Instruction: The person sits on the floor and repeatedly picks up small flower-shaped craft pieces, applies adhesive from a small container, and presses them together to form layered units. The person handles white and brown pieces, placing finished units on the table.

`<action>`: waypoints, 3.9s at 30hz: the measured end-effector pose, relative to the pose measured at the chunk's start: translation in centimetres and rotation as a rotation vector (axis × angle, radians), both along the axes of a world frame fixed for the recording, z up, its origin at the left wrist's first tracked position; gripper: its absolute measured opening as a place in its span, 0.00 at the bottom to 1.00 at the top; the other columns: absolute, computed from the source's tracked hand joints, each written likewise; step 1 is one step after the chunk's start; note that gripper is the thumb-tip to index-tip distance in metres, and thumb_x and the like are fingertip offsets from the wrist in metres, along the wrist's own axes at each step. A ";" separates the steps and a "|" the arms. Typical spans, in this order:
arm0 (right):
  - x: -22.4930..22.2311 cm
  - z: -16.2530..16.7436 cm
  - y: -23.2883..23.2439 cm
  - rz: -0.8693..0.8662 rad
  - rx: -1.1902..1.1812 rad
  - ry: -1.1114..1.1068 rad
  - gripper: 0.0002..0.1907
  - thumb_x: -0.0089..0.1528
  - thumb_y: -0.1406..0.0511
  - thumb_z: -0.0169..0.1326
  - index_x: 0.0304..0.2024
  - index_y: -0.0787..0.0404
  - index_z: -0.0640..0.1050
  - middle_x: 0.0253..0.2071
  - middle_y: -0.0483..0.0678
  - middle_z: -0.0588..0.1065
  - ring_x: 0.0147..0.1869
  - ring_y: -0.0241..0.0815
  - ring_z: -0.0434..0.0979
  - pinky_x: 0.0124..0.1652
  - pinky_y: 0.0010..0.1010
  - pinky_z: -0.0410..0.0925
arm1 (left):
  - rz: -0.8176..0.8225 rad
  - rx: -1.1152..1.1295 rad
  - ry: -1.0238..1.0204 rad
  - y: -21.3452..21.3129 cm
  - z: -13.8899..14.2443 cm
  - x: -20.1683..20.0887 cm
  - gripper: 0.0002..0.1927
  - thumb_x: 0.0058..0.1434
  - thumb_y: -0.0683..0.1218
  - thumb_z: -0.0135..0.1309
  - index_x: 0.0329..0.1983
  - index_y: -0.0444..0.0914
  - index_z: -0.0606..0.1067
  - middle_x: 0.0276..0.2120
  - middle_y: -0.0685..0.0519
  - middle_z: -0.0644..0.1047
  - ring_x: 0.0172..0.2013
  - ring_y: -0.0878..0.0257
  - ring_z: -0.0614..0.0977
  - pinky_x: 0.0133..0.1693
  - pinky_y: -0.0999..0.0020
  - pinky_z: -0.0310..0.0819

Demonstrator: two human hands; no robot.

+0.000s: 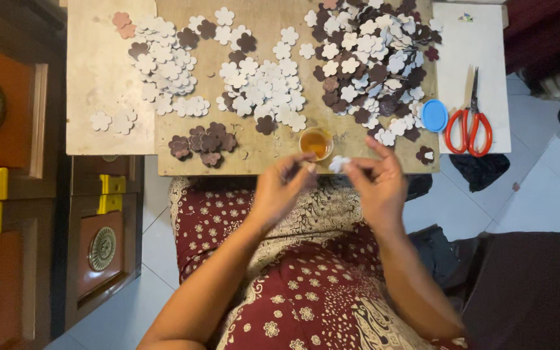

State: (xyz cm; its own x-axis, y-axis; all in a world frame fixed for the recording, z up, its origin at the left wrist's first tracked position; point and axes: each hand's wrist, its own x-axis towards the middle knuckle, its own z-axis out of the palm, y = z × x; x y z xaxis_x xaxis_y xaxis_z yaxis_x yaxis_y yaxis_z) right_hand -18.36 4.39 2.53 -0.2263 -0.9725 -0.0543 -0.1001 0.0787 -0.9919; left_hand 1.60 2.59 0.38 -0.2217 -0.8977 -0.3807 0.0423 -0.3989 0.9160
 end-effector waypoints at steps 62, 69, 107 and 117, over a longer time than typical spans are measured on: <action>4.3 7.6 6.1 0.361 -0.480 0.594 0.13 0.61 0.71 0.54 0.47 0.59 0.82 0.66 0.55 0.69 0.72 0.51 0.66 0.70 0.44 0.62 | 0.253 0.095 0.412 7.4 3.3 3.0 0.29 0.69 0.40 0.48 0.75 0.36 0.60 0.50 0.48 0.81 0.46 0.66 0.82 0.49 0.70 0.80; 5.5 7.5 6.3 0.393 -0.524 0.811 0.15 0.59 0.74 0.55 0.48 0.58 0.82 0.64 0.56 0.70 0.71 0.57 0.67 0.68 0.46 0.62 | 0.208 0.095 0.396 7.8 4.4 3.0 0.31 0.71 0.41 0.47 0.76 0.36 0.58 0.51 0.47 0.80 0.45 0.65 0.81 0.47 0.69 0.80; 5.7 5.8 6.1 0.386 -0.517 0.798 0.15 0.61 0.74 0.53 0.49 0.60 0.81 0.65 0.57 0.69 0.70 0.58 0.68 0.67 0.46 0.64 | 0.199 -0.058 0.303 8.3 5.0 2.6 0.41 0.68 0.35 0.48 0.81 0.39 0.44 0.54 0.44 0.79 0.51 0.66 0.79 0.51 0.72 0.77; 5.0 4.9 6.3 0.415 -0.524 0.814 0.16 0.56 0.76 0.48 0.43 0.59 0.80 0.65 0.58 0.69 0.71 0.57 0.67 0.68 0.49 0.62 | 0.264 0.020 0.442 7.7 4.5 2.8 0.43 0.68 0.33 0.45 0.81 0.40 0.39 0.54 0.40 0.78 0.51 0.62 0.81 0.53 0.66 0.80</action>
